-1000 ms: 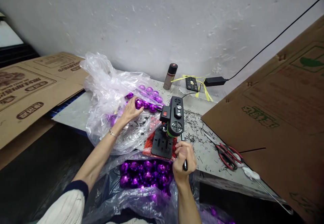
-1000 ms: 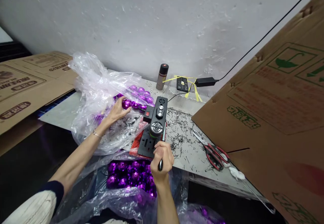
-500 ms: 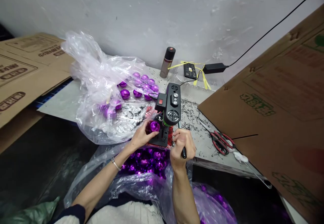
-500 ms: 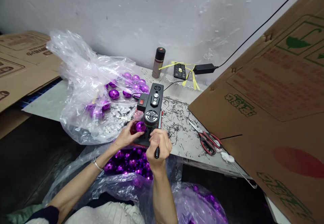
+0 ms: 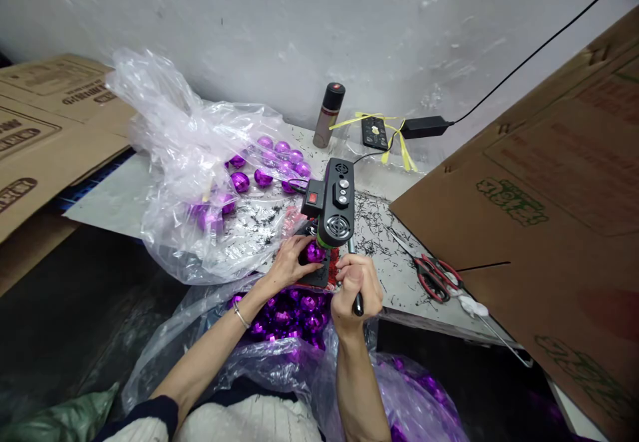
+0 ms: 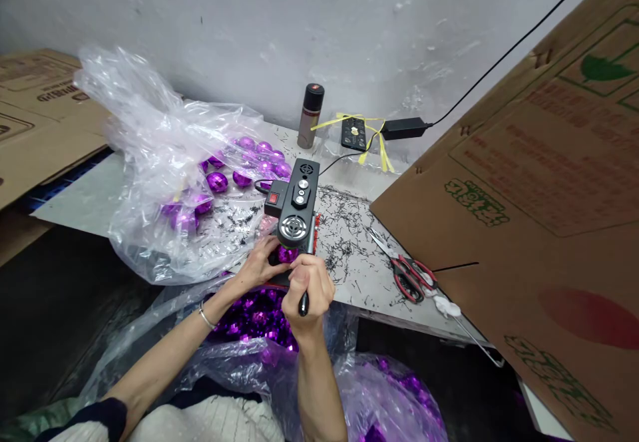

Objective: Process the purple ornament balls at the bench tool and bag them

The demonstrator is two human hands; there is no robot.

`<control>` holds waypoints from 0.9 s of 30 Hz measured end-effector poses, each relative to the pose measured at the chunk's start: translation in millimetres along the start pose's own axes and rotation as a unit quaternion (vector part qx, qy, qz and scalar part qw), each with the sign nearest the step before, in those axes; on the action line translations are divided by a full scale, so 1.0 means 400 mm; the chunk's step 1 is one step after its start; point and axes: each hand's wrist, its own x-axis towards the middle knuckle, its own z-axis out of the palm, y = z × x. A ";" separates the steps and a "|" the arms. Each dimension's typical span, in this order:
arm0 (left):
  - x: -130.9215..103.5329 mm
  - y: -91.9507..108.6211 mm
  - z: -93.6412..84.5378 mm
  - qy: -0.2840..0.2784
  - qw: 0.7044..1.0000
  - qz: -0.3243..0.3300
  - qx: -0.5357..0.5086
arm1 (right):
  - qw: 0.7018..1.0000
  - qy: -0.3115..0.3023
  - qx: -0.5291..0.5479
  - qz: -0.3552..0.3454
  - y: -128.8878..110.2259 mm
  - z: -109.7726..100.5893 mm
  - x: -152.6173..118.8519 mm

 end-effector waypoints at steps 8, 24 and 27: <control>-0.007 -0.033 0.017 0.001 0.999 0.019 -0.026 | 1.000 0.002 -0.006 0.002 0.028 0.006 -0.049; -0.014 -0.025 0.022 0.001 1.000 0.016 -0.013 | 1.000 0.016 -0.018 -0.001 0.052 0.015 -0.090; -0.015 -0.026 0.023 0.001 1.000 0.018 -0.018 | 0.999 0.036 -0.007 -0.015 0.061 0.027 -0.100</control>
